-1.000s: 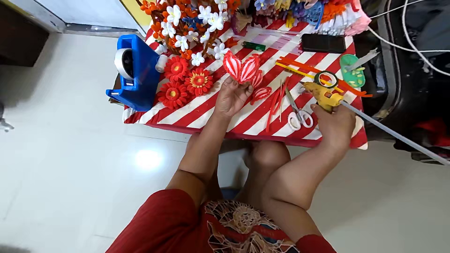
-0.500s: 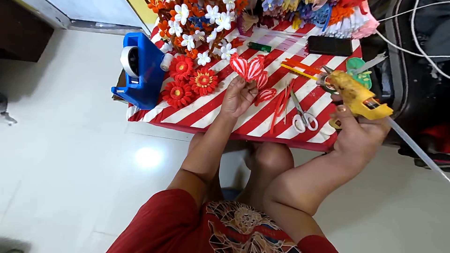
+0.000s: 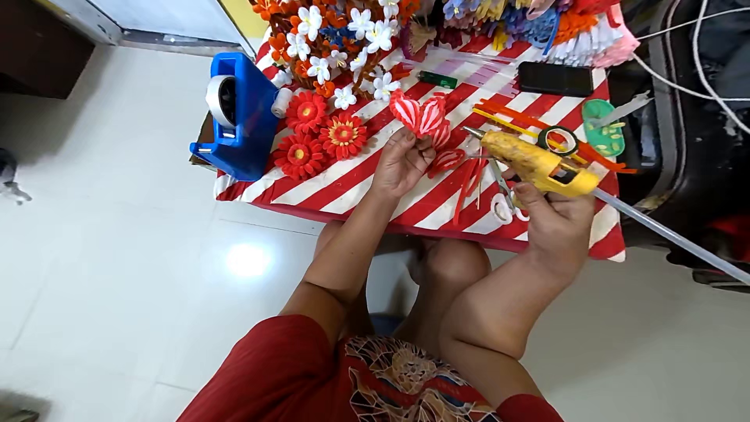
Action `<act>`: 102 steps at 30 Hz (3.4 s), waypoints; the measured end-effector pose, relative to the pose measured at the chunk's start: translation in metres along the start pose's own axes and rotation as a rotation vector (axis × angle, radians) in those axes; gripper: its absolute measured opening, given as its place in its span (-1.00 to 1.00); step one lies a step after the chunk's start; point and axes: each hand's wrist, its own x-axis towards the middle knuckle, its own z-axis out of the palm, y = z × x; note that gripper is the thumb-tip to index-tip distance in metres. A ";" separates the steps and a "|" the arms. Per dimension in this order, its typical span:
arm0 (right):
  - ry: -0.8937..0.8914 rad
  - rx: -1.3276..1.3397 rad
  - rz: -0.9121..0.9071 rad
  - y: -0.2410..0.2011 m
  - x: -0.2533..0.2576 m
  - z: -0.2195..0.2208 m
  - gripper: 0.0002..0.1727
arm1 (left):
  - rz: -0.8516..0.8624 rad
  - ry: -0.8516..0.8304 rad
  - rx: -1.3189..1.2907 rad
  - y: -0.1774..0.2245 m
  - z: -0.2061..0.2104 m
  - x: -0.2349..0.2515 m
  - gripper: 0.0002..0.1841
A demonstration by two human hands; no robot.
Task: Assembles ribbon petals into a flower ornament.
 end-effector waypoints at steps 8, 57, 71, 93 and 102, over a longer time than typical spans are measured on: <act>-0.104 0.009 0.033 0.003 0.002 0.009 -0.70 | -0.003 0.009 0.018 0.000 -0.001 -0.001 -0.89; -0.114 -0.124 0.002 0.003 0.005 0.020 -0.67 | -0.008 0.014 0.002 0.000 0.002 -0.002 -0.90; -0.079 -0.135 0.009 0.004 0.005 0.017 -0.69 | -0.017 -0.060 -0.055 0.000 0.000 0.000 -0.90; -0.069 -0.044 0.009 0.008 0.006 0.017 -0.73 | -0.039 -0.080 -0.097 0.002 -0.003 0.001 -0.86; -0.071 -0.070 -0.001 0.008 0.006 0.018 -0.74 | -0.039 -0.101 -0.114 0.002 -0.002 0.001 -0.86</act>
